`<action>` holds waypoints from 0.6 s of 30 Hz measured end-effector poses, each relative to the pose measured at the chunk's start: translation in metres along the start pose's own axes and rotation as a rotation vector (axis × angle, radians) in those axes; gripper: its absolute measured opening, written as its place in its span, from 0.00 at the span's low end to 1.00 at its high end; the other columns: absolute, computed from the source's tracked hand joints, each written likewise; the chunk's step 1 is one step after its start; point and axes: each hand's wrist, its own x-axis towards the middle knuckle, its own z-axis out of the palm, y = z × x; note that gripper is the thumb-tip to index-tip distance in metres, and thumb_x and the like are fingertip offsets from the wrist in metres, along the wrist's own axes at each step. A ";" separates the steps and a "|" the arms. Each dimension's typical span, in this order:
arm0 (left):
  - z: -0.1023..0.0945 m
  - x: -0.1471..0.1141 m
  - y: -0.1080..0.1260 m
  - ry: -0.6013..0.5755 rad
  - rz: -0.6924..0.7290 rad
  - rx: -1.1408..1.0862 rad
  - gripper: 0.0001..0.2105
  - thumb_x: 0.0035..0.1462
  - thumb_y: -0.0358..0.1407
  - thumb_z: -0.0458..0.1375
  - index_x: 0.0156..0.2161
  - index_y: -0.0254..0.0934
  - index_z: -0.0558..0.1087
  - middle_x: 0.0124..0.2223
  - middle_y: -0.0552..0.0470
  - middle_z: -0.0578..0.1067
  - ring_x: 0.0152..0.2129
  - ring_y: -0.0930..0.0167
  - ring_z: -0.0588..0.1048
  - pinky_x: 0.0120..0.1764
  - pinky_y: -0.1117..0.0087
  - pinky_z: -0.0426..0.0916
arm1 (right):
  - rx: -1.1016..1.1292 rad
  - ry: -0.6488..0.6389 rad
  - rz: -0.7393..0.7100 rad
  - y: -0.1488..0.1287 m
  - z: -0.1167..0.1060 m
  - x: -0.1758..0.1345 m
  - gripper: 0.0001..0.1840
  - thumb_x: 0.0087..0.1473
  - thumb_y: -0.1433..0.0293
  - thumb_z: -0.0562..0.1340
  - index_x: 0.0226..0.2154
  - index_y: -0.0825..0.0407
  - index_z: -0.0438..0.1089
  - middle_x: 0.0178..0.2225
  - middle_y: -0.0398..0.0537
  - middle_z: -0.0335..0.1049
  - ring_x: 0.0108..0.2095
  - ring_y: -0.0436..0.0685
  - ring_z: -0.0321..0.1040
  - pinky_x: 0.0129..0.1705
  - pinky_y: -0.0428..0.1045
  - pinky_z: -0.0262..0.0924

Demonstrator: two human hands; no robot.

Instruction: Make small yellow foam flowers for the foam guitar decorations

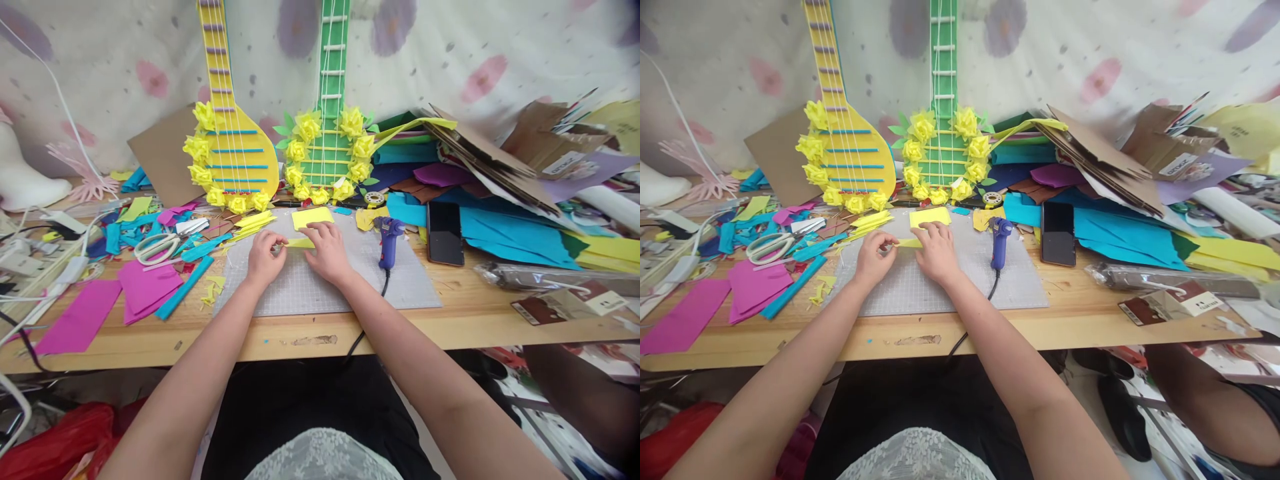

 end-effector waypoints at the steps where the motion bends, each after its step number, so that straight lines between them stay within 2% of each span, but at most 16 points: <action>1: 0.000 0.000 0.002 0.002 0.028 0.012 0.06 0.46 0.30 0.51 0.30 0.38 0.69 0.36 0.50 0.68 0.39 0.71 0.67 0.40 0.71 0.65 | 0.006 -0.019 -0.020 0.000 -0.001 0.004 0.17 0.46 0.73 0.56 0.42 0.49 0.68 0.47 0.48 0.64 0.51 0.59 0.50 0.53 0.54 0.44; 3: 0.002 0.005 0.005 0.023 0.014 -0.016 0.09 0.44 0.28 0.51 0.32 0.39 0.69 0.40 0.50 0.67 0.43 0.69 0.66 0.43 0.69 0.65 | 0.022 -0.038 -0.024 0.002 -0.002 0.012 0.12 0.47 0.75 0.55 0.33 0.50 0.71 0.42 0.47 0.67 0.47 0.57 0.53 0.52 0.53 0.46; 4: 0.004 0.009 0.005 0.044 -0.045 -0.062 0.11 0.44 0.27 0.50 0.33 0.39 0.69 0.42 0.49 0.67 0.44 0.69 0.66 0.43 0.69 0.65 | 0.031 -0.032 -0.021 0.004 -0.001 0.017 0.11 0.47 0.76 0.54 0.31 0.50 0.71 0.40 0.47 0.68 0.46 0.57 0.54 0.51 0.52 0.46; 6: 0.009 0.020 0.006 0.096 -0.271 -0.219 0.13 0.46 0.26 0.46 0.38 0.39 0.67 0.44 0.49 0.67 0.43 0.71 0.67 0.41 0.69 0.67 | 0.045 -0.002 -0.046 0.007 -0.001 0.025 0.12 0.48 0.76 0.52 0.31 0.50 0.70 0.40 0.46 0.68 0.46 0.56 0.54 0.50 0.52 0.47; 8: 0.015 0.031 0.006 0.063 -0.519 -0.440 0.11 0.52 0.31 0.43 0.39 0.38 0.64 0.42 0.49 0.68 0.37 0.71 0.71 0.36 0.68 0.69 | 0.050 0.029 -0.097 0.010 0.000 0.031 0.13 0.50 0.76 0.51 0.32 0.49 0.70 0.42 0.46 0.67 0.48 0.56 0.53 0.50 0.53 0.46; 10: 0.020 0.038 0.007 -0.009 -0.613 -0.588 0.11 0.51 0.34 0.48 0.41 0.37 0.62 0.39 0.49 0.70 0.32 0.71 0.72 0.32 0.68 0.69 | 0.043 0.035 -0.145 0.014 0.001 0.034 0.14 0.51 0.75 0.51 0.32 0.48 0.70 0.44 0.46 0.66 0.50 0.56 0.51 0.51 0.53 0.46; 12: 0.026 0.039 0.006 -0.015 -0.587 -0.606 0.15 0.45 0.31 0.53 0.41 0.37 0.62 0.38 0.50 0.71 0.30 0.72 0.72 0.32 0.69 0.68 | 0.028 0.018 -0.187 0.018 0.002 0.033 0.14 0.51 0.75 0.51 0.34 0.48 0.70 0.44 0.45 0.66 0.51 0.56 0.50 0.51 0.53 0.45; 14: 0.031 0.036 0.003 0.022 -0.510 -0.537 0.17 0.42 0.28 0.55 0.41 0.37 0.62 0.39 0.51 0.71 0.29 0.74 0.71 0.33 0.70 0.68 | 0.006 -0.002 -0.224 0.022 0.005 0.029 0.15 0.50 0.75 0.52 0.36 0.47 0.70 0.45 0.45 0.65 0.51 0.56 0.49 0.52 0.54 0.44; 18: 0.040 0.031 -0.008 0.079 -0.353 -0.364 0.12 0.43 0.29 0.55 0.37 0.37 0.64 0.40 0.50 0.70 0.29 0.75 0.70 0.36 0.69 0.68 | -0.006 -0.032 -0.240 0.028 0.012 0.022 0.14 0.49 0.76 0.55 0.35 0.47 0.72 0.45 0.44 0.67 0.48 0.58 0.51 0.49 0.55 0.45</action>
